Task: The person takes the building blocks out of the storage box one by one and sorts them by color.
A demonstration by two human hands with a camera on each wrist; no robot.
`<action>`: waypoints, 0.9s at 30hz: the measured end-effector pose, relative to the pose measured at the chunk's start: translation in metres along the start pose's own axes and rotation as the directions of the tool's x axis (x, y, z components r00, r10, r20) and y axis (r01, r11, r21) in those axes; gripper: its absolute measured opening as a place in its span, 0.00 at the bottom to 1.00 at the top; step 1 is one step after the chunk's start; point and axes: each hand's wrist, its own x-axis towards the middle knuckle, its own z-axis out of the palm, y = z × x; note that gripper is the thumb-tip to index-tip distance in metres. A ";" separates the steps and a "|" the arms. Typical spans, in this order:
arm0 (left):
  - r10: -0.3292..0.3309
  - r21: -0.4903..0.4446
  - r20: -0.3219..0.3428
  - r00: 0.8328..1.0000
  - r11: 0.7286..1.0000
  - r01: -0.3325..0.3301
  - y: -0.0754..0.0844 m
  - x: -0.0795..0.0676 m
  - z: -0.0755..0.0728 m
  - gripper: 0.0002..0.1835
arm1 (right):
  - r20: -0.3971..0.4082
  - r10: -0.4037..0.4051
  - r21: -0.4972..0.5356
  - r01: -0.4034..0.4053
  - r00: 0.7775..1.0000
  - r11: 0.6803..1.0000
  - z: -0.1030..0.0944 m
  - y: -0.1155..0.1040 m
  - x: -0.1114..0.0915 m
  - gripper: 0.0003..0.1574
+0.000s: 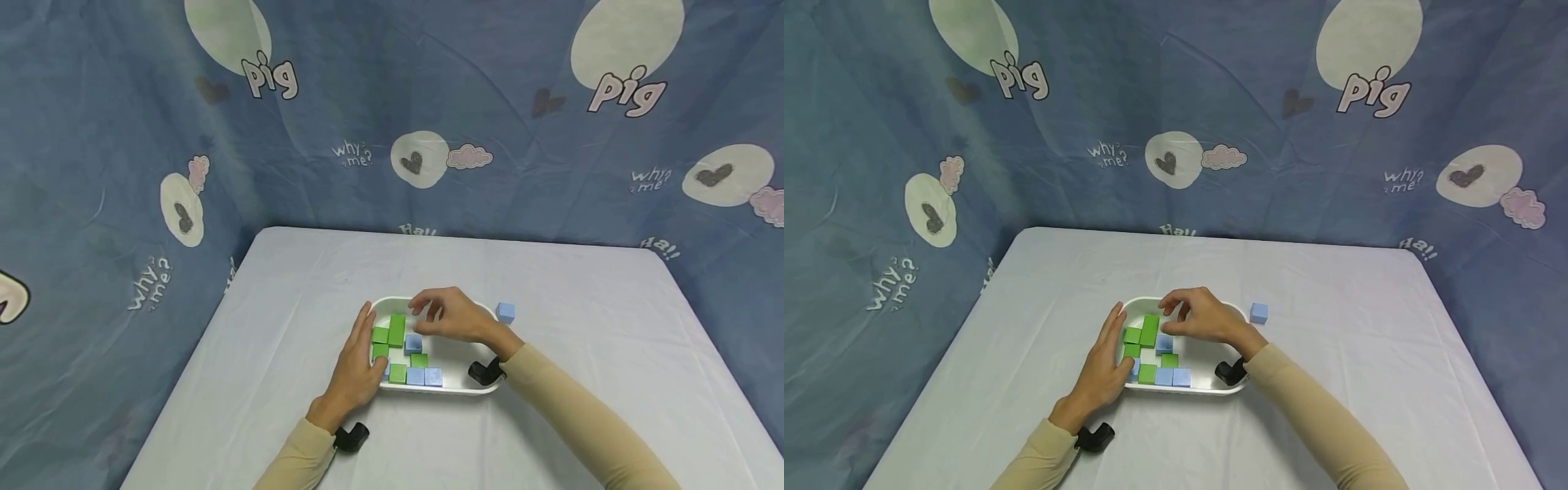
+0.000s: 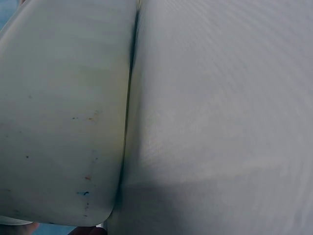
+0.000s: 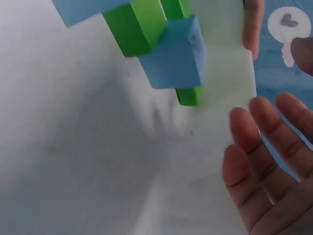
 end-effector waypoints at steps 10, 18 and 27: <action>0.022 0.002 -0.003 1.000 1.000 -0.022 0.000 0.001 0.002 0.45 | 0.112 0.048 0.051 -0.054 0.993 0.997 0.014 0.006 -0.001 0.30; 0.026 0.007 -0.012 1.000 1.000 -0.026 -0.001 0.001 0.002 0.45 | 0.163 0.074 0.052 -0.083 0.984 0.995 0.021 0.014 0.002 0.28; 0.017 0.000 -0.014 1.000 1.000 -0.017 0.000 0.001 0.001 0.45 | 0.213 0.052 -0.022 -0.049 0.976 0.999 0.025 0.015 0.004 0.24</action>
